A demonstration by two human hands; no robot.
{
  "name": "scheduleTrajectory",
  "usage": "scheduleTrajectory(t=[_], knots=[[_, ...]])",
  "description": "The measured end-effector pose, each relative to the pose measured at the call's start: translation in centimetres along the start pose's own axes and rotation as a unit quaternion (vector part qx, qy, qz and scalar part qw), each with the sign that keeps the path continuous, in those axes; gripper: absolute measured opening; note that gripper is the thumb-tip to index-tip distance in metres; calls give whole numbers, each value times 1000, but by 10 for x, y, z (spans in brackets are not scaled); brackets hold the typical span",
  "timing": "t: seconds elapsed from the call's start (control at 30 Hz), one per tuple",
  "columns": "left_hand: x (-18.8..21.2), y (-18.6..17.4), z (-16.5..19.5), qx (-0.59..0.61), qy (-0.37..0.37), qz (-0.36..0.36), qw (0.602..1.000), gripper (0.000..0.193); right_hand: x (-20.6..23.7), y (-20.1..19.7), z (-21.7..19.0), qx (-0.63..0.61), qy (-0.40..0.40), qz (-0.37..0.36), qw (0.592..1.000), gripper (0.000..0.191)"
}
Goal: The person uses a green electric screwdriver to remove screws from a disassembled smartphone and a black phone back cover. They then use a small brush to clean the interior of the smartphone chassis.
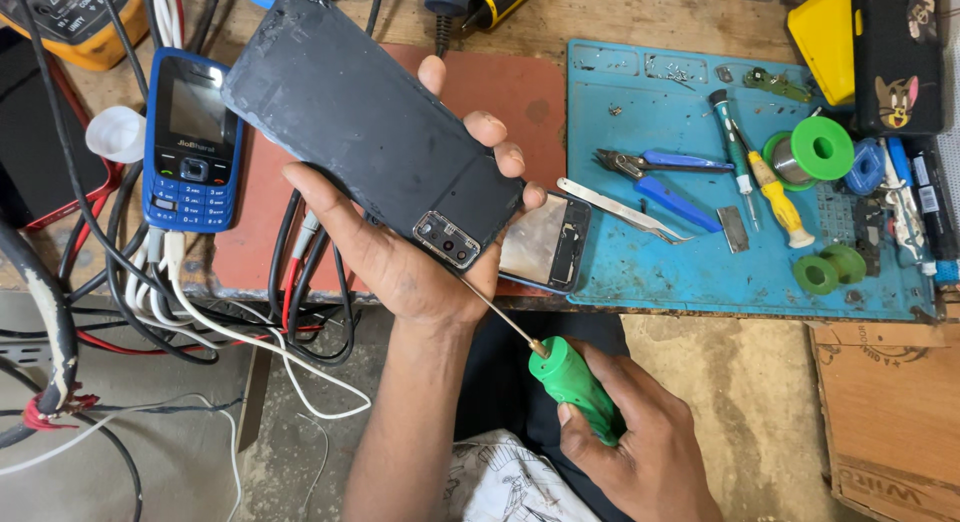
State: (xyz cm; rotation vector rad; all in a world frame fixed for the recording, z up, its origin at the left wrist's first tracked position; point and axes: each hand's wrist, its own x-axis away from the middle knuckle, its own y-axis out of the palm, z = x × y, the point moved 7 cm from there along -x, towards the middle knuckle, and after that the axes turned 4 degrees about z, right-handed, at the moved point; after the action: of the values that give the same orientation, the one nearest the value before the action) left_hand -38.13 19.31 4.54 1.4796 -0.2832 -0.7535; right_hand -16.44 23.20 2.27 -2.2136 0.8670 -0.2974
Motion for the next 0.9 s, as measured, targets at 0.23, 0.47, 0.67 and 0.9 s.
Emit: scheduleTrajectory(t=[0.23, 0.47, 0.67, 0.9], knots=[[0, 0, 0, -2, -4, 1, 1000, 105, 1, -2, 6, 2, -25, 19, 999, 56], [-1, 0, 0, 2, -3, -9, 1000, 104, 2, 3, 11, -19, -19, 23, 999, 59], [-1, -2, 0, -4, 10, -19, 1000, 104, 3, 4, 8, -25, -6, 9, 1000, 56], [-3, -2, 2, -1, 23, -26, 999, 103, 1, 6, 5, -36, 2, 9, 999, 55]])
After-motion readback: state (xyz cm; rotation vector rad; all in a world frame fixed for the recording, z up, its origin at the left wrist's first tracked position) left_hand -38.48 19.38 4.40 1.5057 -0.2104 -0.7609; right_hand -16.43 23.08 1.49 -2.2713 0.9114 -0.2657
